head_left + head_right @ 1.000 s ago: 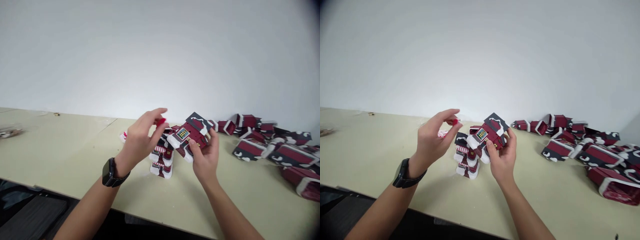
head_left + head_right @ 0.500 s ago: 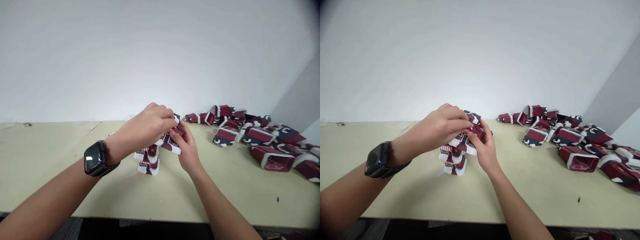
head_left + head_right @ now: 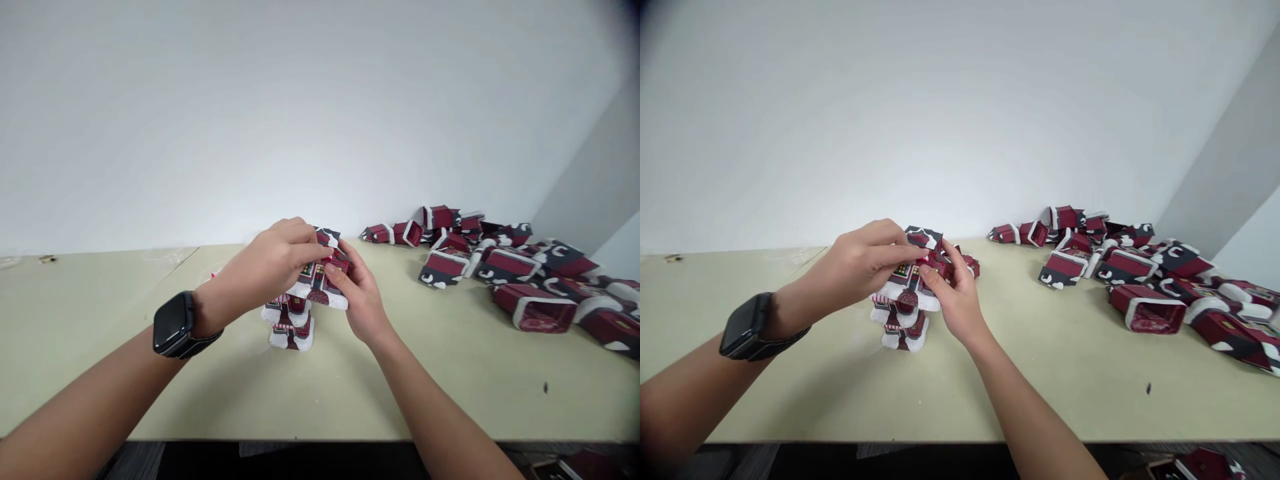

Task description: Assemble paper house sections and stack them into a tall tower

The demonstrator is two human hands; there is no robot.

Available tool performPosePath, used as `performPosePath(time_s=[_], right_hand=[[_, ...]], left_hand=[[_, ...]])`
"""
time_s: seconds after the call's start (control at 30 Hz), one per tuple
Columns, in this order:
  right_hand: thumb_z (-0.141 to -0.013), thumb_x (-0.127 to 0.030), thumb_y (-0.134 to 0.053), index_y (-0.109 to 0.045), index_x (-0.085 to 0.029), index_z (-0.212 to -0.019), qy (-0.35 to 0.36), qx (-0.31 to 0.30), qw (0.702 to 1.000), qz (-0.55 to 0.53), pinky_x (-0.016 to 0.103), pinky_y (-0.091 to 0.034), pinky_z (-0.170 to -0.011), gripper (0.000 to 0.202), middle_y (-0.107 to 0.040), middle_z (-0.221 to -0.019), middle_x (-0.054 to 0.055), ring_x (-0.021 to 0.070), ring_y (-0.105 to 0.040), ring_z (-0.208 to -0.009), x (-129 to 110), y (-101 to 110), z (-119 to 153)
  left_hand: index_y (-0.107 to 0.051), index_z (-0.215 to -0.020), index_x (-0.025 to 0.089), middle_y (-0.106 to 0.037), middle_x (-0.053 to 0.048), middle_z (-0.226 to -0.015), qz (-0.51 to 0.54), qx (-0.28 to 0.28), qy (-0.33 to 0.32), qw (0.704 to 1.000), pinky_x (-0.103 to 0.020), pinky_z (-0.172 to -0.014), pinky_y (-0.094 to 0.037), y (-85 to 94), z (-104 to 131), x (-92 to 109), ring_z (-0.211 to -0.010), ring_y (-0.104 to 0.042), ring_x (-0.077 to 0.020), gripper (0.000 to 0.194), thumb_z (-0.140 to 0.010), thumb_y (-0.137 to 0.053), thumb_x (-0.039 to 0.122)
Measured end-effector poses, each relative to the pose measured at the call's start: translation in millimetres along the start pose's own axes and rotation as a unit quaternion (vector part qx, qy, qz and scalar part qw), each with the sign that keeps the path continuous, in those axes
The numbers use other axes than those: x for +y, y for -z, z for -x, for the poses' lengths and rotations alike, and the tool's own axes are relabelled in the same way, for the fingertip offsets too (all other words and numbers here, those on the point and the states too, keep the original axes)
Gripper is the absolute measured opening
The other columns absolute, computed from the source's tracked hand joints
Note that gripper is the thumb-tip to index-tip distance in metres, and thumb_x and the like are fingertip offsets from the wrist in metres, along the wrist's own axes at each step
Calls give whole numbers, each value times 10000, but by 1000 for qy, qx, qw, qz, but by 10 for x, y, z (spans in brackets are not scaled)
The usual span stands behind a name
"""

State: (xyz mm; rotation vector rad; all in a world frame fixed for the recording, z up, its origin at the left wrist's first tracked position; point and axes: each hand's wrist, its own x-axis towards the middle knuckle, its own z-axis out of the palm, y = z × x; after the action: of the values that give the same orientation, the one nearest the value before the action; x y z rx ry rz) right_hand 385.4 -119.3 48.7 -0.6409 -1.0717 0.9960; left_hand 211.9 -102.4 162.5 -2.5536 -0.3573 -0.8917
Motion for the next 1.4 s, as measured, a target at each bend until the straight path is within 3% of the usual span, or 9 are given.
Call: performPosePath(time_s=[0.17, 0.37, 0.47, 0.6, 0.7, 0.83, 1.07, 1.2, 1.4], right_hand=[[-845, -535, -851, -546, -347, -1539, -7, -22, 1000, 5, 545, -497, -1204, 781, -658, -1506, 49, 318, -617, -1395, -3, 6, 8], [-866, -585, -819, -483, -385, -1576, 2, -26, 999, 48, 526, -487, -1215, 810, -648, -1499, 36, 304, -598, -1409, 25, 30, 13], [-843, -572, -842, -498, -388, -1553, 28, -15, 998, 58, 510, -492, -1211, 810, -624, -1512, 36, 301, -602, -1395, 37, 41, 5], [-832, -578, -843, -532, -386, -1521, 59, -26, 997, 40, 502, -539, -1157, 780, -608, -1508, 49, 304, -653, -1317, 40, 72, 6], [-845, -584, -834, -538, -395, -1527, 81, -52, 995, 31, 501, -540, -1159, 768, -613, -1504, 46, 303, -653, -1322, 21, 95, 24], [-868, -550, -835, -515, -402, -1562, 93, -72, 992, 44, 477, -545, -1158, 778, -631, -1502, 36, 287, -653, -1333, -33, 86, 51], [-863, -555, -836, -593, -321, -1505, 108, -69, 988, 81, 472, -595, -1077, 725, -712, -1397, 56, 288, -706, -1226, -110, 96, 48], [-873, -531, -834, -618, -334, -1468, 125, -67, 986, 83, 462, -599, -1073, 664, -709, -1399, 48, 285, -711, -1224, -104, 134, 62], [-874, -611, -788, -528, -393, -1521, 160, -40, 982, 94, 497, -585, -1089, 730, -650, -1469, 50, 320, -653, -1328, -99, 85, 61]], left_hand=[[-771, -1020, 209, -749, -48, -890, 7, -1, 15, 1000, -283, -760, -541, 36, 48, 61, -863, -669, -172, 317, -1013, -484, 74], [-704, -951, 216, -749, 1, -867, 60, 14, 109, 992, -253, -727, -515, 29, 86, 118, -808, -668, -141, 167, -974, -580, 107], [-685, -947, 215, -744, -19, -925, 99, 43, 163, 981, -290, -788, -533, 6, 128, 121, -867, -667, -169, 20, -950, -666, 210], [-688, -1194, 229, -731, -80, -1236, 173, 78, 281, 941, -377, -940, -543, -11, 165, 115, -1101, -657, -251, 450, -816, -859, 402], [-676, -1326, 251, -710, -93, -1344, 317, 6, 337, 887, -403, -975, -548, -25, 175, 107, -1184, -664, -284, 566, -833, -850, 467], [-702, -1299, 236, -735, -101, -1299, 461, -23, 338, 820, -389, -946, -572, -65, 196, 104, -1153, -696, -281, 488, -873, -826, 439], [-723, -1211, 192, -758, -108, -1208, 505, 14, 347, 790, -372, -929, -577, -81, 174, 165, -1083, -714, -258, 472, -821, -880, 407], [-724, -1214, 188, -756, -111, -1226, 521, 29, 332, 786, -370, -936, -578, -76, 136, 184, -1109, -709, -258, 504, -782, -909, 368], [-731, -1213, 188, -760, -114, -1223, 492, 60, 306, 813, -373, -962, -586, -22, 139, 122, -1130, -709, -260, 555, -738, -946, 380]])
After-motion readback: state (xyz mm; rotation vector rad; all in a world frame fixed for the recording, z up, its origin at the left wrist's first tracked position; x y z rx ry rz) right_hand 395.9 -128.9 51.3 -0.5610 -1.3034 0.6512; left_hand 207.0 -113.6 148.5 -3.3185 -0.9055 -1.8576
